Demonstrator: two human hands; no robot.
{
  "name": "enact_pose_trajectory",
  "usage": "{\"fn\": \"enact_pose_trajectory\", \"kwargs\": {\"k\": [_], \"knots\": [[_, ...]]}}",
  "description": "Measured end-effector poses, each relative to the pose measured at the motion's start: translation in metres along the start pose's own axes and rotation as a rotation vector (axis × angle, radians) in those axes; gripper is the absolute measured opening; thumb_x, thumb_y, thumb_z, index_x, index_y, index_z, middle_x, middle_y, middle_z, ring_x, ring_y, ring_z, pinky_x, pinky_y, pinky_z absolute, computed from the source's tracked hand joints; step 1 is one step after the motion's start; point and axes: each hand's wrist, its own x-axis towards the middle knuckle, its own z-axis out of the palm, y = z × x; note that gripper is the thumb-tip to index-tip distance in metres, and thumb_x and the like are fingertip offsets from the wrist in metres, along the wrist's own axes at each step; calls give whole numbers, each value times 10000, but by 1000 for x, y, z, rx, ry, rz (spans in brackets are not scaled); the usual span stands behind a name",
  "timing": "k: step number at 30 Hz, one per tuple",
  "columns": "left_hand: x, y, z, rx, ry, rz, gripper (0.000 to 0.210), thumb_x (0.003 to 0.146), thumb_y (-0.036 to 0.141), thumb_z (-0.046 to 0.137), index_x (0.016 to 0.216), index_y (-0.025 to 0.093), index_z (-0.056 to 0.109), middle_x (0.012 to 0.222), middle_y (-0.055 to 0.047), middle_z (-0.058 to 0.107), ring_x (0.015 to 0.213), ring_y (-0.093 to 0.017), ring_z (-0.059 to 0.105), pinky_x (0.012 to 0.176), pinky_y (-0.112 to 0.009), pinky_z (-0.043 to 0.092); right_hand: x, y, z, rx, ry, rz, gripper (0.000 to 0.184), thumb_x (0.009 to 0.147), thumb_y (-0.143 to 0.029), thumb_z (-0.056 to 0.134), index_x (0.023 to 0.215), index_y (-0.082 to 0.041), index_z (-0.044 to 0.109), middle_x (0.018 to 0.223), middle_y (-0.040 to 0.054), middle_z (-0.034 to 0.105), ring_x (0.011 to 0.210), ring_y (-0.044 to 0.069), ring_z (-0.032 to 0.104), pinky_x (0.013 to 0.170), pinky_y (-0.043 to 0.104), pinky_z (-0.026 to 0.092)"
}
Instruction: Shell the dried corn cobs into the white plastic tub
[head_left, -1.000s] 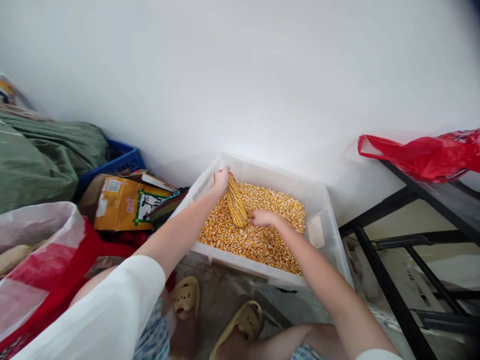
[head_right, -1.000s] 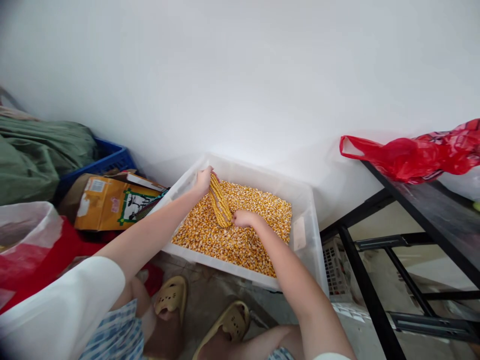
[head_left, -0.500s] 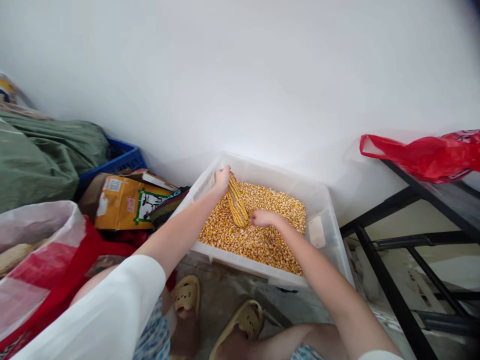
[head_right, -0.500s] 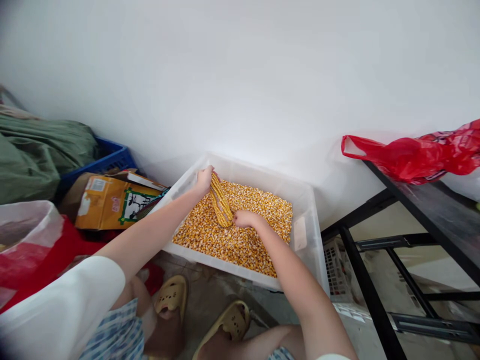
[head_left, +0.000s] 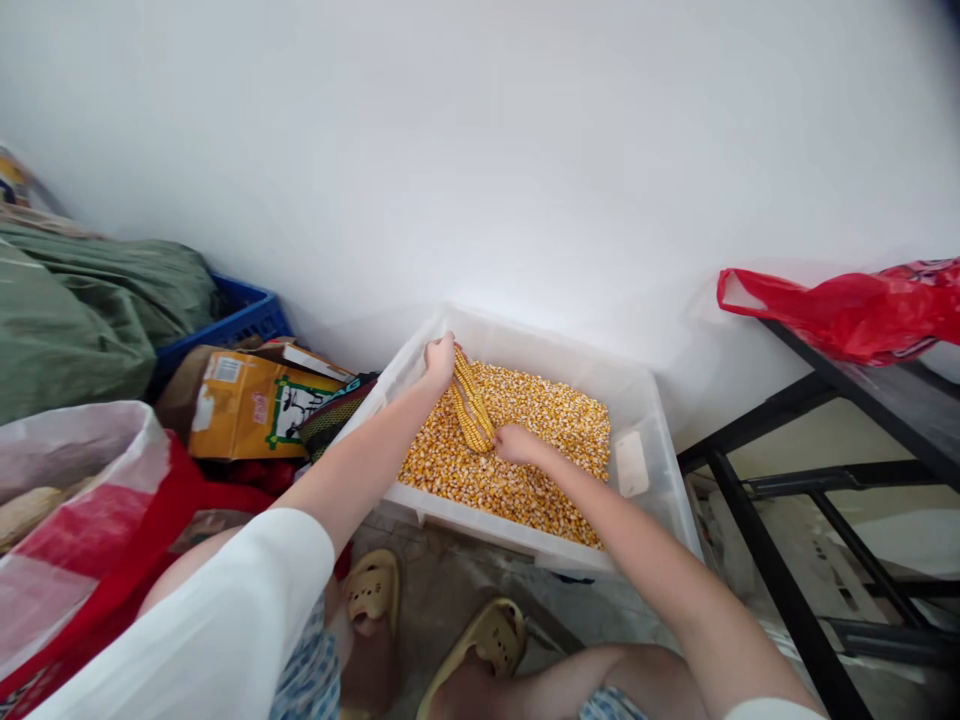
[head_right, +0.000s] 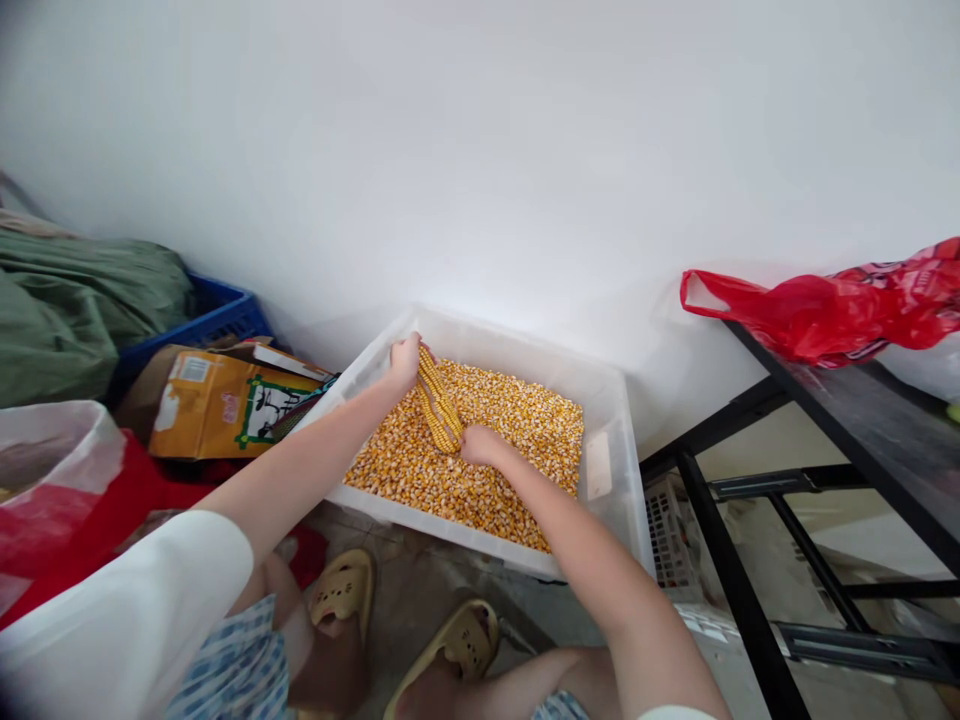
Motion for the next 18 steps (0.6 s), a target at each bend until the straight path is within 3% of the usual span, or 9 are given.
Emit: {"fn": "enact_pose_trajectory", "kwargs": {"k": [4,8,13,18], "knots": [[0,0,-2,-5,10,0,214,687,340,430,566,167,463,358,-21,470,366,-169,507,391,-256,374,2,0,4,39,9,7,299,774,-242,407,904,-107,640,904,129,639,764,176,586,617,213,385],[-2,2,-1,-7,-49,-13,203,680,329,438,555,171,463,364,-24,471,354,-171,493,391,-272,374,6,14,-1,147,-65,-60,312,807,-304,376,830,-139,640,731,47,628,579,100,525,522,177,356],[-6,2,2,-22,-158,4,219,672,353,470,546,173,476,390,-23,476,413,-181,531,427,-280,398,12,30,2,445,-233,-112,345,824,-374,353,822,-140,607,509,-38,444,401,51,317,421,169,277],[-5,-1,3,-51,-289,21,218,670,349,469,539,175,488,418,-28,488,470,-210,566,445,-304,416,14,30,1,453,-294,-147,309,815,-347,377,798,-147,611,473,-47,391,400,58,294,415,176,265]]}}
